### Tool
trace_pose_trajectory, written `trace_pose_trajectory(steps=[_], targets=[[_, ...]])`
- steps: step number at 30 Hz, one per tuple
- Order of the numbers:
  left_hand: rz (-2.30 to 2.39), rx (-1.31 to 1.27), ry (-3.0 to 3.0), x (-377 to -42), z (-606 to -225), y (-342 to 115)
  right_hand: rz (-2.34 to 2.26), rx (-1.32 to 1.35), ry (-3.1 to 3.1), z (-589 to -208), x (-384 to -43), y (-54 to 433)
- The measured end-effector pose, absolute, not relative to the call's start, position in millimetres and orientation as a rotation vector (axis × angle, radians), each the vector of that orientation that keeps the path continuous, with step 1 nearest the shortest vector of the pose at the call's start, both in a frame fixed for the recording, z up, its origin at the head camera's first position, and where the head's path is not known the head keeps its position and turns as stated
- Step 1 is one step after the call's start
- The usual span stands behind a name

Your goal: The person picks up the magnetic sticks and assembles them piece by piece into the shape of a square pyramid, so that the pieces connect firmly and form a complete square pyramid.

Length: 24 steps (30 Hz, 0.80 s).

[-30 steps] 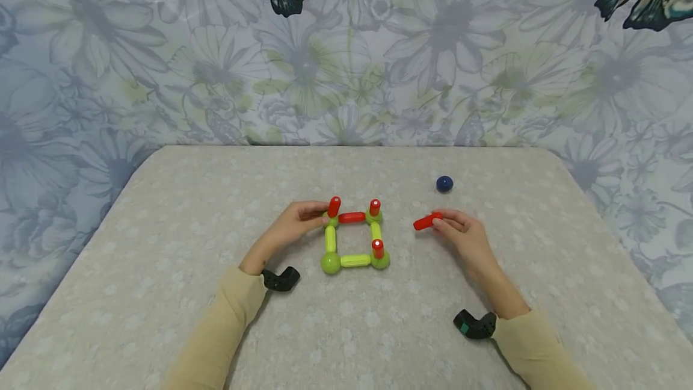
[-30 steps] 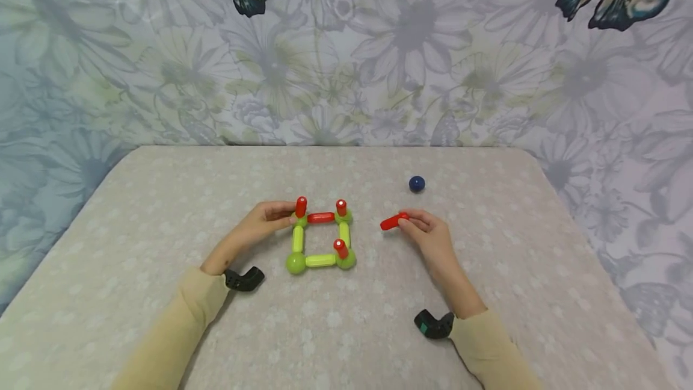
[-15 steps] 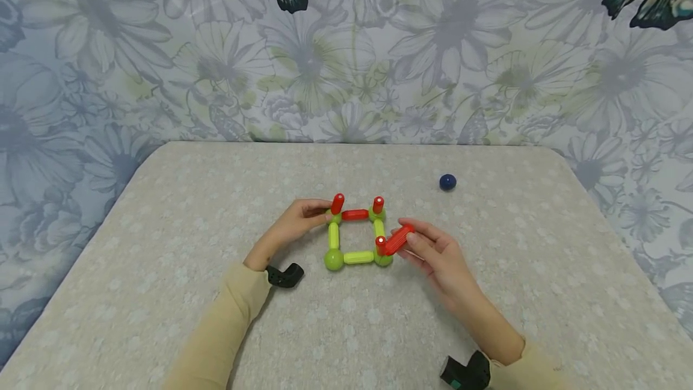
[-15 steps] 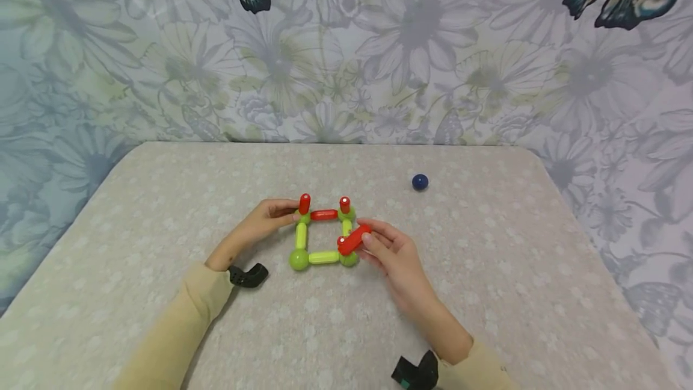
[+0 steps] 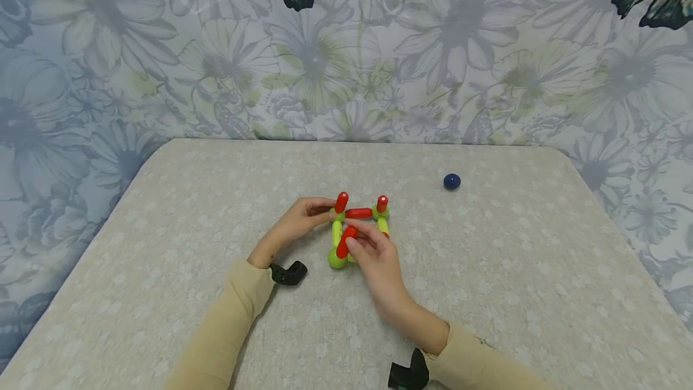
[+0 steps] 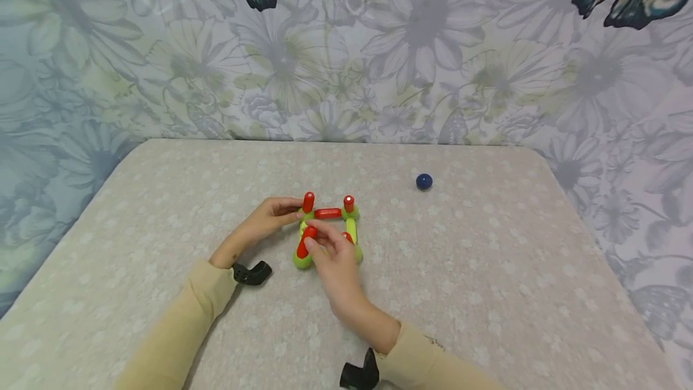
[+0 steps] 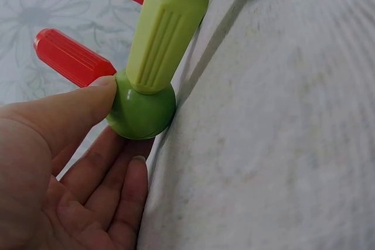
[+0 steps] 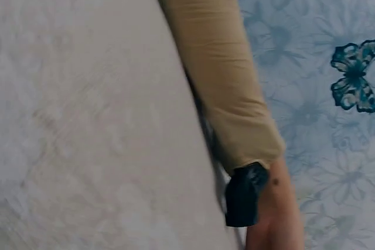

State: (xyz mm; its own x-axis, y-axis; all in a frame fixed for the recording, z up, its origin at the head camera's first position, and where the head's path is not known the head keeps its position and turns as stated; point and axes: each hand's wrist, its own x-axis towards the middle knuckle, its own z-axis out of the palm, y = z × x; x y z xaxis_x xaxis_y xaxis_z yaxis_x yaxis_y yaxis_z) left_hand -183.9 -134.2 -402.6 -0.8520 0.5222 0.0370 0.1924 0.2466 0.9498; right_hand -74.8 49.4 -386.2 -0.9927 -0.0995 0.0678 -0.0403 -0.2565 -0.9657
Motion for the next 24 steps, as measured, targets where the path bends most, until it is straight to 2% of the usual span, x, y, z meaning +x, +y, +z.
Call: trace_pose_trajectory(steps=[7, 16, 19, 24], targets=[[1.686, 0.634, 2.217, -196, -425, -137, -2.439, -0.21, 2.11, -401, -83, 34], [1.689, 0.649, 2.242, -199, -427, -137, -2.41, -0.205, 2.081, -408, -90, 35], [1.69, 0.646, 2.273, -196, -424, -139, -2.395, -0.376, 2.106, -404, -87, 41], [1.725, 0.61, 2.44, -179, -411, -146, -2.284, -0.813, 2.387, -389, -80, 75]])
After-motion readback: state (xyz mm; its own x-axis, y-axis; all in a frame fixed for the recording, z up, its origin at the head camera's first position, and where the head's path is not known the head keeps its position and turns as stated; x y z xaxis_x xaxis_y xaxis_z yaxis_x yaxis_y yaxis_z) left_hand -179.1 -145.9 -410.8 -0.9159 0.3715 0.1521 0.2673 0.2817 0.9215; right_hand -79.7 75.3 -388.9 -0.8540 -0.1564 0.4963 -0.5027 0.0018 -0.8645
